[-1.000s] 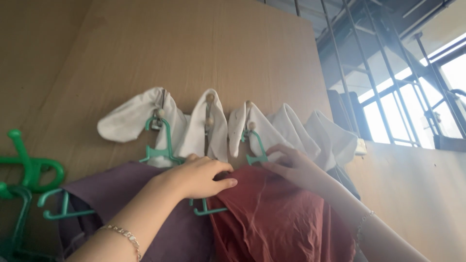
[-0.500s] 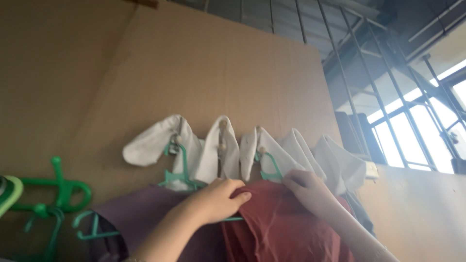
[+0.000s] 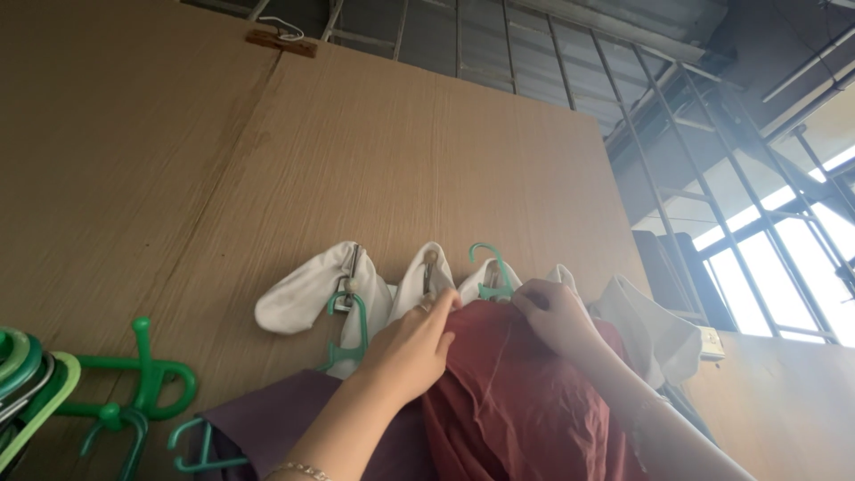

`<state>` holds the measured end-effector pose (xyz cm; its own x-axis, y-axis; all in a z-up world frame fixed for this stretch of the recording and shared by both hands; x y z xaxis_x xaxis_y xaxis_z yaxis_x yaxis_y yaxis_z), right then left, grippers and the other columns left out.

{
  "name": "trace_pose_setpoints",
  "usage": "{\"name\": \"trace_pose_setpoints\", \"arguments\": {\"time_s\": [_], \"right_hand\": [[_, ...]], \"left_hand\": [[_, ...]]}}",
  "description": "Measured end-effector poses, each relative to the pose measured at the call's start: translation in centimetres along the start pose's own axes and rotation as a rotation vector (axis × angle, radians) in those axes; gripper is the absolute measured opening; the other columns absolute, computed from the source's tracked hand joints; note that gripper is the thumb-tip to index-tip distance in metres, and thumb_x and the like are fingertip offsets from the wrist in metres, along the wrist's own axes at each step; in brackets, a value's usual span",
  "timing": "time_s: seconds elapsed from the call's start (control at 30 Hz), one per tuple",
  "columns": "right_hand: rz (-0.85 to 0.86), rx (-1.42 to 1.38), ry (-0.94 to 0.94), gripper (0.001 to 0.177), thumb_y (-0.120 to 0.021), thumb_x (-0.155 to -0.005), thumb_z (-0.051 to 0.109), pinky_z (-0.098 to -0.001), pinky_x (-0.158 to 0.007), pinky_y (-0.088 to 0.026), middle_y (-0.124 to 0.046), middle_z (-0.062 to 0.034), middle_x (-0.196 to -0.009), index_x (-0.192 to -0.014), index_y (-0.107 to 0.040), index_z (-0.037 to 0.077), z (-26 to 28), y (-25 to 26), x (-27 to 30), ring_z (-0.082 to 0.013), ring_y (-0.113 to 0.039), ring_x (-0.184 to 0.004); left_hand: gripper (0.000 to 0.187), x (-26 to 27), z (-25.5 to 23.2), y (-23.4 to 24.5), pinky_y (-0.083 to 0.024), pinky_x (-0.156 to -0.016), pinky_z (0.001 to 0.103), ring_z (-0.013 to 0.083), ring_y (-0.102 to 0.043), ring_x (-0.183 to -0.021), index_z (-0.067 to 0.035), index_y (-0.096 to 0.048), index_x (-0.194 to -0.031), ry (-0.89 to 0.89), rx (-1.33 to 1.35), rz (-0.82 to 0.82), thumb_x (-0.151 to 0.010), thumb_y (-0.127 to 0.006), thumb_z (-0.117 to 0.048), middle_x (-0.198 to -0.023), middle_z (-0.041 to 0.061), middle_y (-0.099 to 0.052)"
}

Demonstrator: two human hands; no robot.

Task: Taking wet laundry out of a washing machine and hanging it on a wall-mounted rack or hooks on a balcony.

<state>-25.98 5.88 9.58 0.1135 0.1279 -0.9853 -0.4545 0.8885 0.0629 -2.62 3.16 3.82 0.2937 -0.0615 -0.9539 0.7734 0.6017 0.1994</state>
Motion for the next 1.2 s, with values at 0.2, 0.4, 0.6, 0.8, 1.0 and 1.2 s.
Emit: {"name": "trace_pose_setpoints", "arguments": {"time_s": [0.2, 0.4, 0.6, 0.8, 1.0, 1.2], "right_hand": [[-0.065, -0.003, 0.064, 0.018, -0.074, -0.082, 0.012, -0.0337, -0.084, -0.058, -0.058, -0.0059, -0.100, -0.099, -0.079, 0.016, -1.9, -1.1, -2.3, -0.0193, -0.064, -0.089], [-0.067, 0.062, 0.214, 0.012, -0.083, -0.078, 0.010, -0.0311, -0.075, -0.053, -0.058, -0.0045, -0.080, -0.070, -0.074, 0.009, -1.8, -1.1, -3.2, -0.0178, -0.056, -0.083], [0.018, 0.102, 0.093, 0.028, -0.090, -0.081, 0.029, -0.0333, -0.068, -0.056, -0.055, -0.0075, -0.084, -0.079, -0.076, 0.005, -3.1, -1.5, -3.1, -0.0204, -0.059, -0.076], [0.043, -0.003, 0.145, 0.006, -0.076, -0.086, 0.013, -0.0273, -0.071, -0.056, -0.077, -0.0029, -0.079, -0.086, -0.078, 0.008, -3.6, -1.4, -1.2, -0.0160, -0.070, -0.071], [-0.054, 0.145, 0.008, 0.017, -0.069, -0.088, 0.022, -0.0321, -0.083, -0.059, -0.081, -0.0015, -0.093, -0.103, -0.077, 0.020, -2.1, -0.2, 2.1, -0.0194, -0.076, -0.088], [-0.134, 0.150, 0.127, 0.026, -0.067, -0.086, 0.016, -0.0345, -0.090, -0.057, -0.078, 0.0013, -0.109, -0.109, -0.079, 0.019, -1.8, 2.0, 4.7, -0.0224, -0.075, -0.097]], "left_hand": [[0.037, 0.1, 1.1, -1.7, -0.059, -0.069, 0.052, 0.0363, -0.075, -0.083, -0.023, -0.050, -0.130, 0.044, 0.053, 0.039, -0.097, -0.061, -0.011, -0.107, 0.012, -0.072], [0.041, 0.0, 1.8, -3.0, -0.059, -0.073, 0.055, 0.0408, -0.073, -0.088, -0.018, -0.050, -0.130, 0.008, 0.058, 0.030, -0.093, -0.062, -0.004, -0.123, 0.016, -0.068], [0.047, 0.6, 2.6, -3.9, -0.058, -0.076, 0.053, 0.0379, -0.072, -0.090, -0.024, -0.050, -0.137, 0.076, 0.024, 0.078, -0.094, -0.058, -0.007, -0.119, 0.013, -0.066], [0.056, 1.1, 2.5, -4.1, -0.059, -0.082, 0.049, 0.0347, -0.071, -0.096, -0.025, -0.052, -0.143, 0.091, 0.061, 0.115, -0.092, -0.057, -0.003, -0.122, 0.010, -0.063], [0.030, 1.5, 5.7, -4.3, -0.060, -0.091, 0.045, 0.0353, -0.073, -0.099, -0.005, -0.062, -0.119, 0.175, 0.114, -0.025, -0.090, -0.057, -0.002, -0.119, 0.015, -0.068], [0.045, 2.0, 4.8, -2.8, -0.058, -0.095, 0.043, 0.0363, -0.073, -0.106, -0.001, -0.063, -0.123, 0.097, 0.134, 0.019, -0.080, -0.053, 0.009, -0.122, 0.018, -0.071]]}}
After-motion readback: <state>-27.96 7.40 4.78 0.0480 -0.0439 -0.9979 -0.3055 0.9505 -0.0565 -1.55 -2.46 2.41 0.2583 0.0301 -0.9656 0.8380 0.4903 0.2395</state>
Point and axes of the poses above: each hand's wrist, its own x-axis away from the middle knuckle, its own y-axis out of the back of the hand, z = x × y, the point moved 6 cm from there along -x, towards the middle knuckle
